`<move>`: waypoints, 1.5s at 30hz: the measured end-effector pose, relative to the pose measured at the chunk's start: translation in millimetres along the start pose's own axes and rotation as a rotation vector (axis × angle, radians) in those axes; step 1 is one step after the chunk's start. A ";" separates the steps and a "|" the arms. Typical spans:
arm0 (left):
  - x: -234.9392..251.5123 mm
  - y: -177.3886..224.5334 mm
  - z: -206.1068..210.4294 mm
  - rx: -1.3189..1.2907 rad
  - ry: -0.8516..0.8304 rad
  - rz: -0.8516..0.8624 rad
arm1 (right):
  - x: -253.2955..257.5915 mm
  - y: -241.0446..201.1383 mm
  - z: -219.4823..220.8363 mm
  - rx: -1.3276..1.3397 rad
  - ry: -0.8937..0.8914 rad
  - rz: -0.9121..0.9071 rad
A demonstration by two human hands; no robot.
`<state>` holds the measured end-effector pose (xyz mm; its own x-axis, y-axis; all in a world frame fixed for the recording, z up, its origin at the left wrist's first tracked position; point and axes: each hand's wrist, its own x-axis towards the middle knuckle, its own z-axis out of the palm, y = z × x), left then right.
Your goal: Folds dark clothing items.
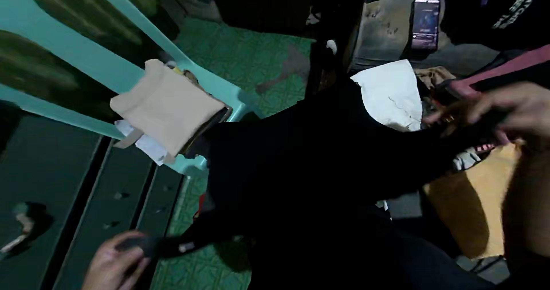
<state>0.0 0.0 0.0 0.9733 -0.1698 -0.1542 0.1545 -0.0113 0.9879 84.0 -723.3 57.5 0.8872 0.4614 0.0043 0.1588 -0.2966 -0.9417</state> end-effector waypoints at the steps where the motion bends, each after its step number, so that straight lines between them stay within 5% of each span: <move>1: 18.1 -2.7 6.8 -0.063 0.150 -0.010 | 26.1 1.8 3.8 0.079 0.141 0.060; 4: 75.5 -16.7 38.2 -0.109 0.340 -0.209 | 93.8 32.1 27.7 0.287 0.435 0.394; 6: 92.2 -44.1 43.9 -0.069 0.246 -0.393 | 116.0 69.9 35.3 0.305 0.395 0.663; 8: 90.5 -77.0 41.2 -0.083 0.132 -0.487 | 109.2 94.8 43.1 0.275 0.249 0.746; 11: 77.3 -105.9 41.1 -0.192 0.181 -0.534 | 85.7 115.2 50.8 0.287 0.075 0.675; 15: 71.8 -111.0 39.7 -0.281 0.186 -0.500 | 66.5 123.0 55.4 0.367 0.127 0.731; 20: 72.7 -108.2 31.7 -0.298 0.127 -0.470 | 52.3 124.7 57.4 0.403 0.130 0.557; 24: 72.7 -108.4 31.8 -0.286 0.129 -0.462 | 51.7 122.7 78.7 0.200 0.358 0.525; 29: 75.7 -105.1 37.6 -0.260 0.130 -0.500 | 58.2 123.0 88.4 0.258 0.729 0.399; 34: 79.1 -99.4 35.8 -0.222 0.188 -0.529 | 61.7 125.3 80.3 0.287 0.621 0.373; 39: 75.0 -95.8 35.6 -0.232 0.216 -0.488 | 62.9 136.5 76.3 0.258 0.694 0.292; 45: 86.1 -73.8 37.2 -0.168 0.309 -0.407 | 77.8 121.8 65.7 0.238 0.700 0.405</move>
<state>66.1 -50.4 -85.6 0.8297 0.1136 -0.5465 0.5302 0.1460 0.8352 144.0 -668.6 -79.0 0.9323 -0.2910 -0.2150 -0.2552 -0.1075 -0.9609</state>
